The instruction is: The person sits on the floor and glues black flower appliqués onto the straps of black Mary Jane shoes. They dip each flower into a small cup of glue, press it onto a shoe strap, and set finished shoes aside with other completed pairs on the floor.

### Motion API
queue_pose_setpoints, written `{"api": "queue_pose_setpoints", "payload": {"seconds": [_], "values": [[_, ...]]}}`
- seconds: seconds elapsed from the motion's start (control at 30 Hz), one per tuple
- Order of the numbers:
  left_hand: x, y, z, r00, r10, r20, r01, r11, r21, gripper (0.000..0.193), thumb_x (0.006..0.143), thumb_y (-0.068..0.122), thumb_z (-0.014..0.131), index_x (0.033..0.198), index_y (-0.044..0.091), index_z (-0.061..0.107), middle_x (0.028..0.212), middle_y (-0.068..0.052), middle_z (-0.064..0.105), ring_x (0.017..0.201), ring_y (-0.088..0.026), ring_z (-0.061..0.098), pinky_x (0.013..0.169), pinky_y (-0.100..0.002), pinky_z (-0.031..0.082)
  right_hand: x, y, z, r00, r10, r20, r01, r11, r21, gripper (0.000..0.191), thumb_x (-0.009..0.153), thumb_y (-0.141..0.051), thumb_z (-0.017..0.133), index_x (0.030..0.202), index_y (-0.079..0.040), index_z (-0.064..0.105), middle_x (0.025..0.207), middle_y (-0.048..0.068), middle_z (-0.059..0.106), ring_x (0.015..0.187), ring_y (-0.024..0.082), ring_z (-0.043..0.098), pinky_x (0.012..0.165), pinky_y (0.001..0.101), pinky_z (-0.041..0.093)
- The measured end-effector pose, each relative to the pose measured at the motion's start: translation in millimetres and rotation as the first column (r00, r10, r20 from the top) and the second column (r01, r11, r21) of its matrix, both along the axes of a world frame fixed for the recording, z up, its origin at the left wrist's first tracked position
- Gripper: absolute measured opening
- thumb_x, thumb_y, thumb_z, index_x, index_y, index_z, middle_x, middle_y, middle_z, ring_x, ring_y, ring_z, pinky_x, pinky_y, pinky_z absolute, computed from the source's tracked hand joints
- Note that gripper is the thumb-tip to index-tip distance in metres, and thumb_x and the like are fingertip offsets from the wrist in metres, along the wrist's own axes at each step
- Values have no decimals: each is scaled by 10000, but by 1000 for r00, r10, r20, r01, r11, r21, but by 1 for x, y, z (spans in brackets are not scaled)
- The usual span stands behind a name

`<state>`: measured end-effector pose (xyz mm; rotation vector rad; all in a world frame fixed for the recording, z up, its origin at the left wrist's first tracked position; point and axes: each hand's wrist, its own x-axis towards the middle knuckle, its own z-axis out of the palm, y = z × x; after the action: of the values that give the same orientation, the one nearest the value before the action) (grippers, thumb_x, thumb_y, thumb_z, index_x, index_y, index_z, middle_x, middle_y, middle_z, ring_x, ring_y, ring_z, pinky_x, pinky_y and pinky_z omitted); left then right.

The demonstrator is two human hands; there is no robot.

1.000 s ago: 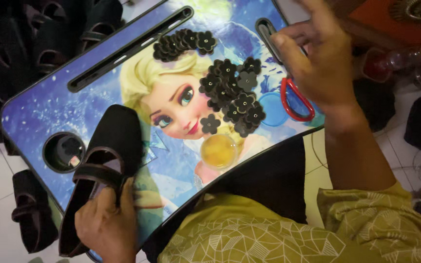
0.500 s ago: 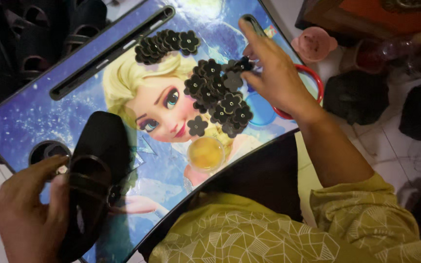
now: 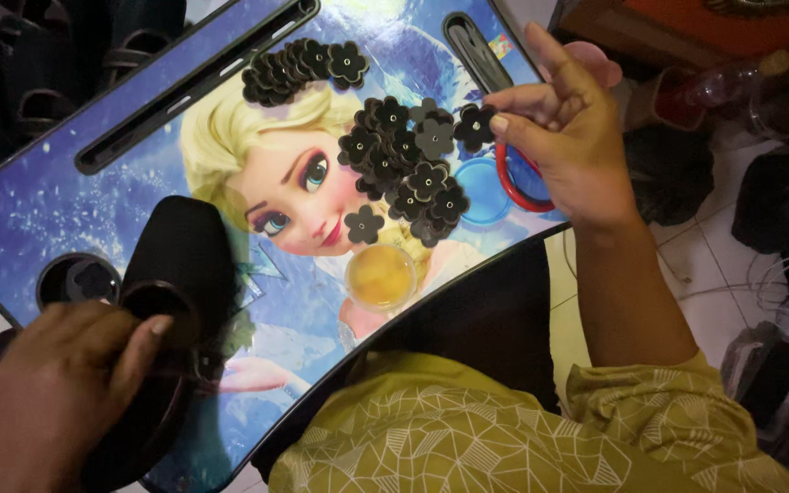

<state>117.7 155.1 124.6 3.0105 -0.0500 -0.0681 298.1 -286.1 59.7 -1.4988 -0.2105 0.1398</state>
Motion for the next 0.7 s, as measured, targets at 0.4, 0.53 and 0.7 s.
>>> {"api": "queue_pose_setpoints", "payload": {"seconds": [0.4, 0.53, 0.7], "values": [[-39, 15, -38, 529, 800, -282, -329, -112, -937, 332, 1096, 346, 519, 1048, 50, 661, 949, -62, 677, 875, -196, 664, 799, -330, 530, -51, 12, 16, 999, -17, -39, 22, 993, 114, 820, 962, 172, 679, 1689, 0, 341, 1107, 139, 720, 1020, 167, 710, 923, 290, 582], [-38, -1, -28, 552, 771, -318, -317, -159, -935, 349, 1091, 355, 472, 1146, 72, 669, 993, -32, 690, 887, -153, 675, 799, -292, 544, -65, 21, 14, 999, 0, 35, -3, 996, 86, 770, 976, 195, 680, 1645, 5, 350, 1093, 157, 724, 1029, 159, 702, 958, 283, 570], [-54, -47, -16, 691, 723, -3, -526, 501, -687, 289, 1130, 250, 541, 1278, 31, 657, 1089, -77, 700, 946, -166, 687, 829, -296, 556, -80, 32, 20, 998, 48, -49, -37, 977, 211, 825, 936, 185, 673, 1665, -10, 339, 1087, 138, 726, 1007, 156, 710, 940, 293, 595]]}}
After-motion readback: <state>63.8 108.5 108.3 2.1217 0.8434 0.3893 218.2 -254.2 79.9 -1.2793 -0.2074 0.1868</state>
